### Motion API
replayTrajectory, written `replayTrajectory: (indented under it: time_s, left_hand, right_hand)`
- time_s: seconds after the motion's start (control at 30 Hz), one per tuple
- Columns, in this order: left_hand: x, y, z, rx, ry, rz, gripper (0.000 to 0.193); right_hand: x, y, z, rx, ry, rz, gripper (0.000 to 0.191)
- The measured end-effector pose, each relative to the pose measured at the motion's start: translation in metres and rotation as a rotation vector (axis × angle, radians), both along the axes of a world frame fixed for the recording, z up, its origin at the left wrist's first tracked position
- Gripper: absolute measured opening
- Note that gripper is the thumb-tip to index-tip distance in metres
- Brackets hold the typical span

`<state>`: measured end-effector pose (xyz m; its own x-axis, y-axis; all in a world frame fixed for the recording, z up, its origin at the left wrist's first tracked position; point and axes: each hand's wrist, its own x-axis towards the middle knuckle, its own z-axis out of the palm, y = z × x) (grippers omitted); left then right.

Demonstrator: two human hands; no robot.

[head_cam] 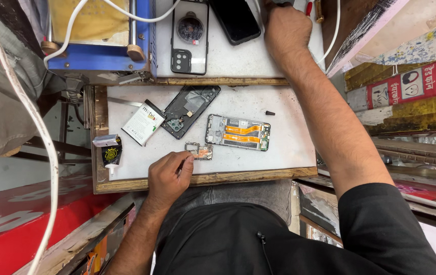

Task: The person works on a disassembled mobile phone on a workbench. They apply adhesive to the phone frame, handle the motherboard, and use a toothbrush to clean the motherboard. The person then attaches a small component to the motherboard.

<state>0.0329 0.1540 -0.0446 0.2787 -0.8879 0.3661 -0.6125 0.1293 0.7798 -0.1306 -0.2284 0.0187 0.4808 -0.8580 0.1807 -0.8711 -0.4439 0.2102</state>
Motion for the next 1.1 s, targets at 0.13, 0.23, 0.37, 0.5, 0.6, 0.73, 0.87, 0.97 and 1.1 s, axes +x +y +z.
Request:
replayTrajectory:
  time_s: [0.13, 0.23, 0.37, 0.5, 0.6, 0.73, 0.87, 0.97, 1.1]
  left_hand:
    - [0.0, 0.0, 0.001, -0.001, 0.008, 0.003, 0.008]
    - [0.0, -0.001, 0.001, -0.008, 0.017, -0.003, 0.007]
    - [0.0, -0.001, 0.002, -0.011, 0.027, -0.012, 0.008]
    - [0.001, -0.002, 0.004, 0.024, 0.026, -0.008, 0.008]
    - [0.001, -0.003, 0.004, 0.001, -0.003, 0.009, 0.006]
    - [0.001, -0.004, 0.004, -0.012, 0.005, 0.006, 0.006]
    - [0.001, -0.003, 0.002, 0.021, 0.01, 0.01, 0.007]
    - [0.001, -0.004, 0.0, 0.026, 0.015, 0.023, 0.007]
    - [0.001, -0.003, 0.0, 0.013, 0.008, 0.016, 0.007]
  right_hand:
    - [-0.007, 0.006, 0.001, -0.115, -0.235, 0.171, 0.026]
    - [-0.023, 0.007, -0.002, -0.042, -0.333, 0.097, 0.034]
    - [-0.037, -0.003, -0.005, 0.077, -0.547, 0.054, 0.025]
    - [-0.034, -0.004, 0.0, 0.406, -0.896, -0.12, 0.027]
    - [-0.021, 0.0, 0.003, 0.514, -0.903, -0.207, 0.029]
    - [-0.015, 0.001, -0.001, 0.266, -0.78, 0.146, 0.026]
    - [-0.018, -0.002, -0.002, 0.229, -0.618, -0.001, 0.031]
    - [-0.017, -0.002, 0.0, 0.213, -0.458, -0.045, 0.041]
    - [-0.008, -0.007, 0.01, 0.35, -0.132, -0.15, 0.034]
